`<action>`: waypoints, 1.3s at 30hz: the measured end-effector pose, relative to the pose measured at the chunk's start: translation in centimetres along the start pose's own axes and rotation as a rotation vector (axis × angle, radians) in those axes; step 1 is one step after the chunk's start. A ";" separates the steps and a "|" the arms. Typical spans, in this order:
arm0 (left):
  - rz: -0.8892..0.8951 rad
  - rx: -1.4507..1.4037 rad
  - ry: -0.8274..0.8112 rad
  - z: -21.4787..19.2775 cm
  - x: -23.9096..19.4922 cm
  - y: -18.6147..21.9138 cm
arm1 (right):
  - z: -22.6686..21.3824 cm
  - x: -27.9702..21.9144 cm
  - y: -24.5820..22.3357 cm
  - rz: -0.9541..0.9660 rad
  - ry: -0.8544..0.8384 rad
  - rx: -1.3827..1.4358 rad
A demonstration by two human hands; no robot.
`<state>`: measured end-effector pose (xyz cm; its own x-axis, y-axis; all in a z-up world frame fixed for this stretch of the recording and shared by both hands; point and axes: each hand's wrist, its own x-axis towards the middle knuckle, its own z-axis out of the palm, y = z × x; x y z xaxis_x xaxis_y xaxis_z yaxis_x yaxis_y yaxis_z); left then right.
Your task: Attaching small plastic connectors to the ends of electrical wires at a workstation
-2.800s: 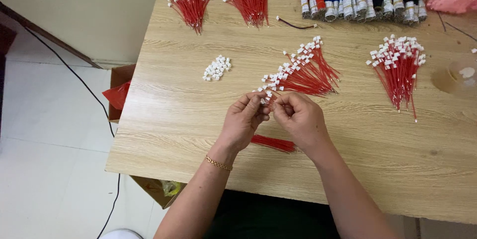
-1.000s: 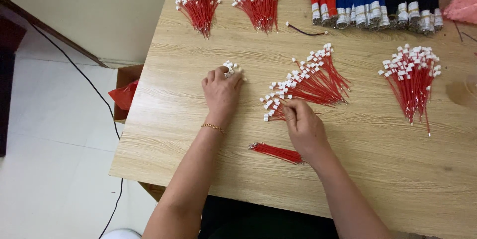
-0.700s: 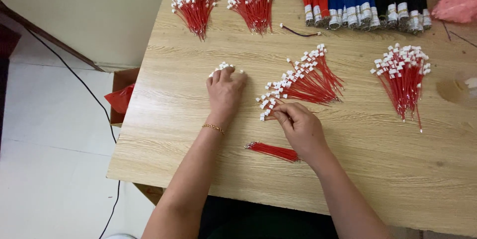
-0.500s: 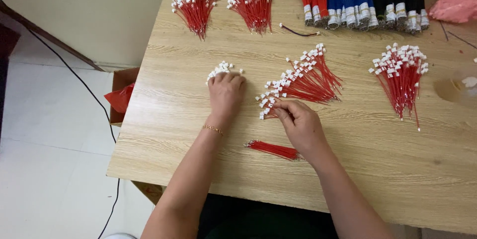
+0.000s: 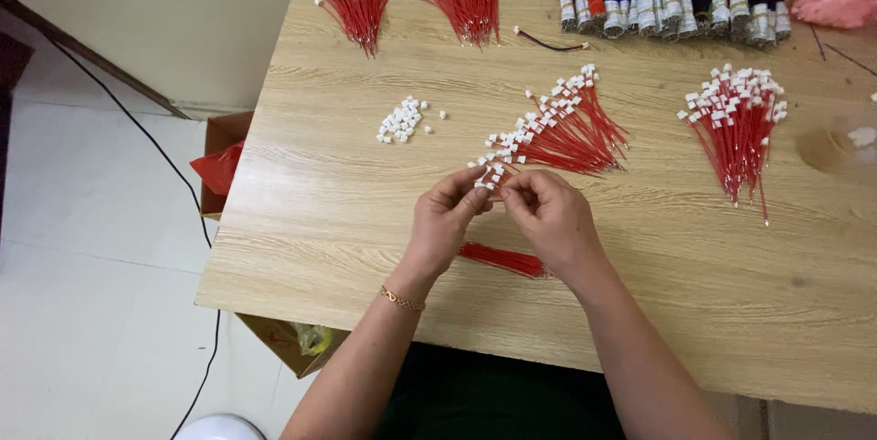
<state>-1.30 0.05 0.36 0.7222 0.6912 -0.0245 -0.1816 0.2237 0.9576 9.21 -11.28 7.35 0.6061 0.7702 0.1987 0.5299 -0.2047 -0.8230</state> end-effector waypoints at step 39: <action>0.424 0.714 -0.002 0.1 -0.1 2.6 | 0.0 -0.3 0.7 -0.204 -0.075 -0.381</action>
<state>-1.76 0.50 2.93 0.6892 0.6170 0.3798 0.0275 -0.5461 0.8373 9.41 -11.69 6.76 0.4290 0.8569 0.2857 0.8238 -0.2415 -0.5129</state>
